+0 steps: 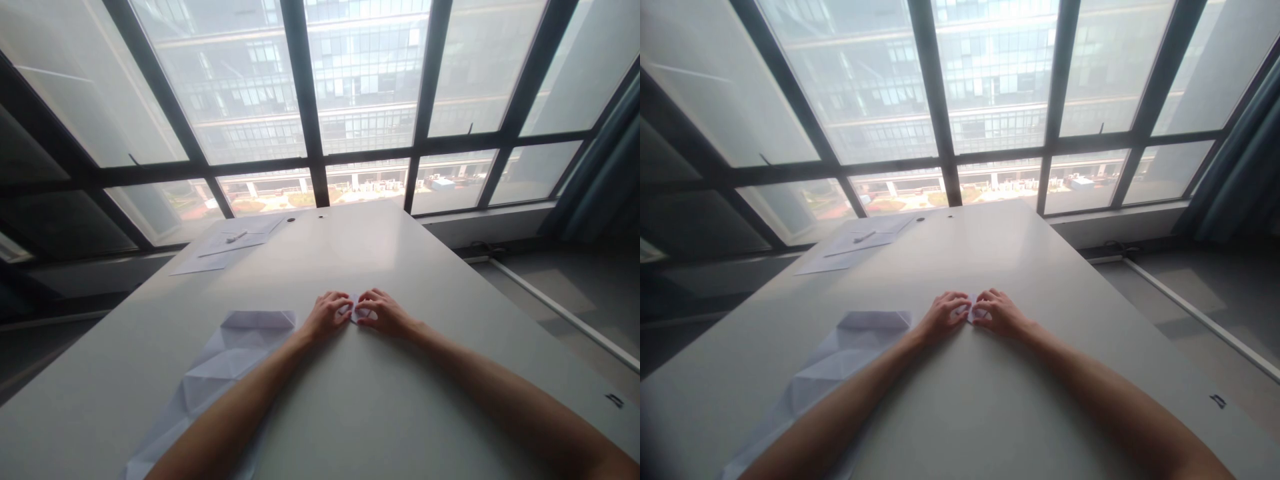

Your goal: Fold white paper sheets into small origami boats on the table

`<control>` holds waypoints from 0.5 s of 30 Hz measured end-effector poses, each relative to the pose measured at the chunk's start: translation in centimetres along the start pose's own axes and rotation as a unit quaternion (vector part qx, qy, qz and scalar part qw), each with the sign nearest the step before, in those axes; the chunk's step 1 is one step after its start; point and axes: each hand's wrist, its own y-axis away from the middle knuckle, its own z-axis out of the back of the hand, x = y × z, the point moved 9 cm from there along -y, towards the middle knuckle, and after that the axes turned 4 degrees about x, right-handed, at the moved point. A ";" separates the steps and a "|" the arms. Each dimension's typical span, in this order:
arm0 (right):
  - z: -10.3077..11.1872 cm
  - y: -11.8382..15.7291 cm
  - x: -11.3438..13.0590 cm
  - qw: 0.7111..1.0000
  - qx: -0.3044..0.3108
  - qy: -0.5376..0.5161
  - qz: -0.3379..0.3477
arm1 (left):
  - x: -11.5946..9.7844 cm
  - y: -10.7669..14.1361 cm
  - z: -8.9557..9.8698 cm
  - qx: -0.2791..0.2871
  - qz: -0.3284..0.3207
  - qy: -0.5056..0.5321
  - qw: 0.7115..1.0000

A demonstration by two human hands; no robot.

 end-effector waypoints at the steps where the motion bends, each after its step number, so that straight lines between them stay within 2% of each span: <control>1: 0.0 0.0 0.0 1.000 0.000 -0.001 -0.001 | 0.0 0.0 0.0 0.002 0.001 -0.002 1.000; 15: 0.3 -0.1 0.3 1.000 0.009 0.004 -0.006 | -0.4 0.0 -0.1 0.020 -0.001 -0.021 1.000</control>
